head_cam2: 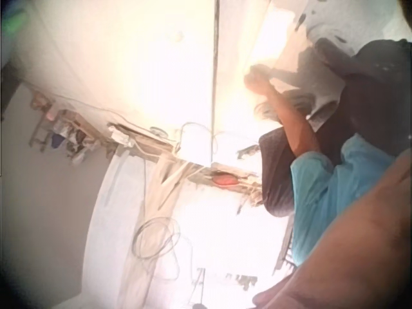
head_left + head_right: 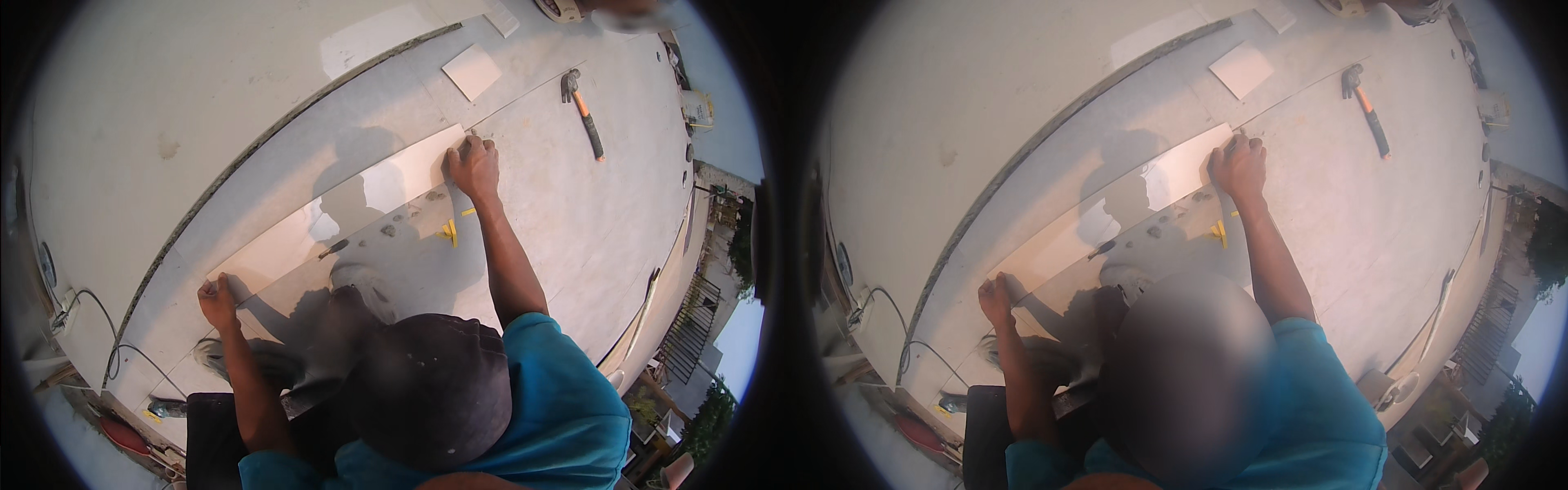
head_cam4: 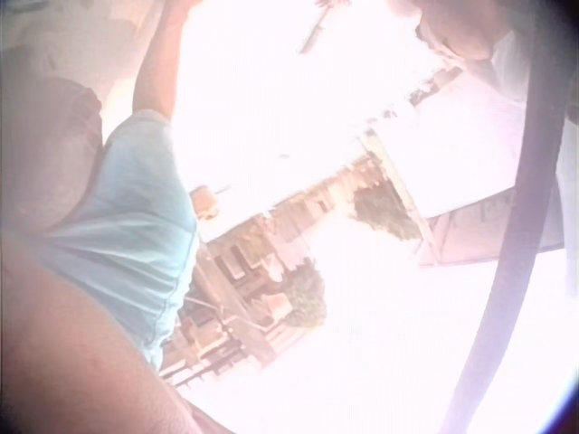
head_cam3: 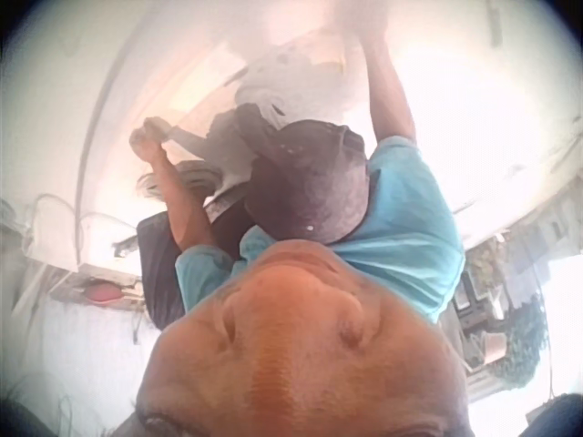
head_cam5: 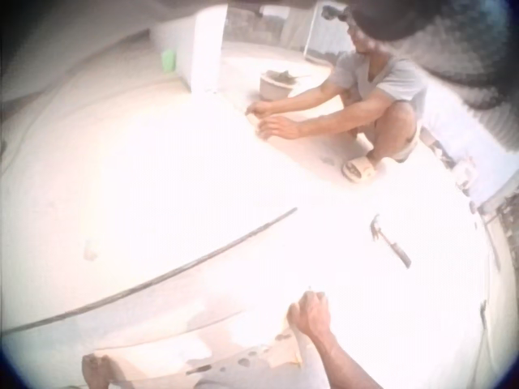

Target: The person uses a manual tile cutter to score and snap a ceramic tile. They then carry the cut tile to the floor, position it against the wall, and use an angle grinder to trim the edge for a precise fit.

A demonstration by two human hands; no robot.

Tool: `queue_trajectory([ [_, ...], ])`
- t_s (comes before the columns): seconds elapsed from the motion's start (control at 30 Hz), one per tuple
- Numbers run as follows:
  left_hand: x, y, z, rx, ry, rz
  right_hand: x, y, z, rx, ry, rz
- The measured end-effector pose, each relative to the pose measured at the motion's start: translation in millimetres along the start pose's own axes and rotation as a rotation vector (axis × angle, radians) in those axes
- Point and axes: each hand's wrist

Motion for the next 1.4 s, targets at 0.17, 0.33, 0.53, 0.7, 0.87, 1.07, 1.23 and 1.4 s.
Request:
queue_trajectory([
  [0.17, 16.3, 5.1, -14.1, -0.035, -0.185, -0.166, 16.3, 12.5, 4.4, 0.086, -0.098, 0.046],
  [0.33, 25.0, 28.6, -57.1, -0.259, -0.286, -0.236, 37.2, -0.3, -30.5, 0.3, -0.13, 0.014],
  [0.53, 22.5, 42.4, -52.8, -0.607, -0.128, -0.134, 100.4, -25.2, -20.6, 0.569, 0.045, -0.142],
  [0.7, 17.2, 51.2, -28.9, -0.888, 0.074, -0.027, 135.4, -40.6, 15.1, 0.831, 0.231, -0.25],
  [0.87, 15.7, 61.2, -1.5, -0.959, 0.167, 0.037, 150.6, -51.9, 37.8, 0.846, 0.279, -0.214],
  [1.07, 20.1, 62.9, 14.8, -0.949, 0.192, 0.064, 156.4, -56.5, 55.9, 0.838, 0.239, -0.139],
  [1.23, 28.7, 65.5, 24.1, -0.941, 0.204, 0.09, 160.6, -54.8, 62.5, 0.796, 0.254, -0.163],
  [1.4, 26.1, 78.7, 27.4, -0.911, 0.219, 0.077, 166.7, -54.1, 68.2, 0.823, 0.178, -0.043],
])
Point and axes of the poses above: each hand's wrist, its own x-axis towards the middle knuckle, its own z-axis out of the palm, y = z × x, and after that the axes turned 15 degrees about y, right-handed
